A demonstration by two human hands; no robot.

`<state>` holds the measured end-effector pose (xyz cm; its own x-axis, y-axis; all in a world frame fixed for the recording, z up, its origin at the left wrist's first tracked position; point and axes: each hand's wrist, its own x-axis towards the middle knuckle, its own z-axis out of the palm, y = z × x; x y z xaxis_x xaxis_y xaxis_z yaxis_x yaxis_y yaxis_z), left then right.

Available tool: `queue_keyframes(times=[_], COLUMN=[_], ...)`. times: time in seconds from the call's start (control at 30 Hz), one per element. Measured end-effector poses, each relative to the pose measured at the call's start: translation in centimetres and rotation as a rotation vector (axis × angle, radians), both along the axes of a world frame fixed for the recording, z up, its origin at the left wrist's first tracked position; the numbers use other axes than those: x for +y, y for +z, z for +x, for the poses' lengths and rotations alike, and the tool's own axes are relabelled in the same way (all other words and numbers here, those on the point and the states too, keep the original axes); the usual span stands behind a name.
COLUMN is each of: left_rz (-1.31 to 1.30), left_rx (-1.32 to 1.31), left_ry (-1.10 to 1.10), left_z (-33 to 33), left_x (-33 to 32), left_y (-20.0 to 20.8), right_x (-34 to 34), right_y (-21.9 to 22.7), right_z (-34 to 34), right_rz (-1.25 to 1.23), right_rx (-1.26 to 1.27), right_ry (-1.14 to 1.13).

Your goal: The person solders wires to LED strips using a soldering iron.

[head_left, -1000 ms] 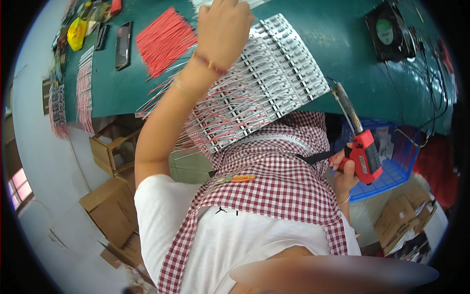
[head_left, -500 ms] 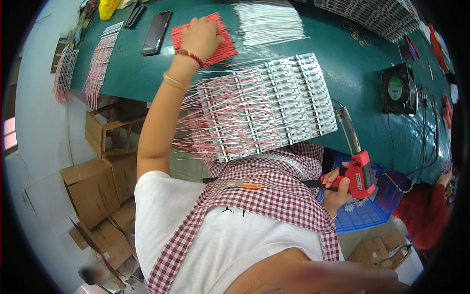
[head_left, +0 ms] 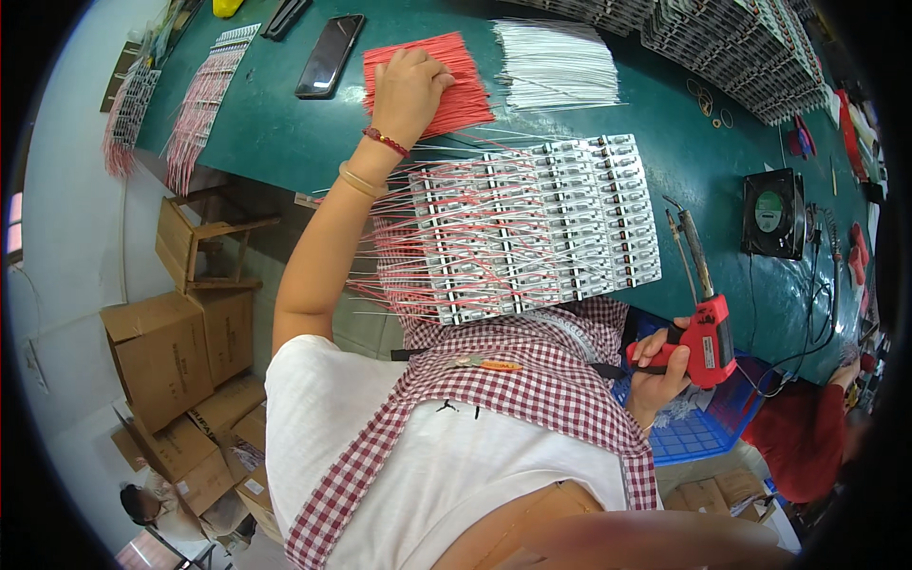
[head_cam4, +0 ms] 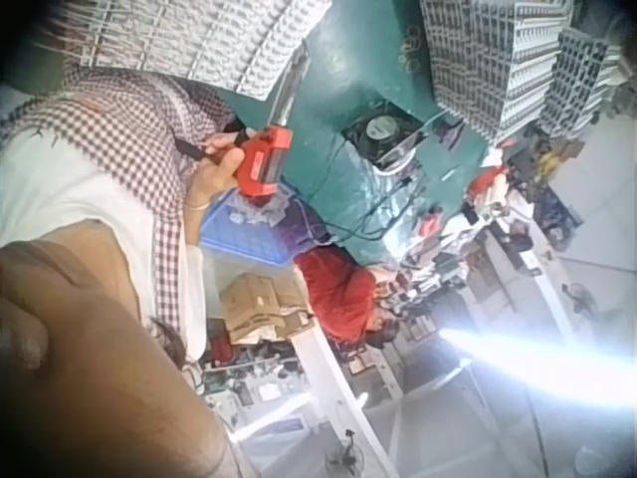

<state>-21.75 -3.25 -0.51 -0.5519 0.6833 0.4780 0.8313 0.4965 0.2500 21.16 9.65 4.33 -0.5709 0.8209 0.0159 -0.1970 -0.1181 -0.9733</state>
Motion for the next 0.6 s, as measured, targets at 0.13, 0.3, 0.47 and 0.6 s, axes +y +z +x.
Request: queue_keyframes(times=[0.13, 0.3, 0.47, 0.6], left_rz=[0.017, 0.875, 1.330, 1.205], left_rx=[-0.087, -0.585, -0.834, -0.978], left_ry=[0.032, -0.141, -0.161, -0.011], left_z=[0.0, 0.3, 4.8, 7.9], left_x=[-0.1, -1.0, 1.3, 2.5], left_y=[0.7, 4.5, 6.0, 2.5], right_x=[0.0, 0.1, 0.0, -0.1], right_y=[0.2, 0.5, 0.5, 0.7], right_z=[-0.6, -0.8, -1.0, -1.2], right_rz=[-0.012, -0.009, -0.037, -0.035], right_rx=[0.019, 0.029, 0.042, 0.053], right_ry=[0.018, 0.016, -0.006, 0.006])
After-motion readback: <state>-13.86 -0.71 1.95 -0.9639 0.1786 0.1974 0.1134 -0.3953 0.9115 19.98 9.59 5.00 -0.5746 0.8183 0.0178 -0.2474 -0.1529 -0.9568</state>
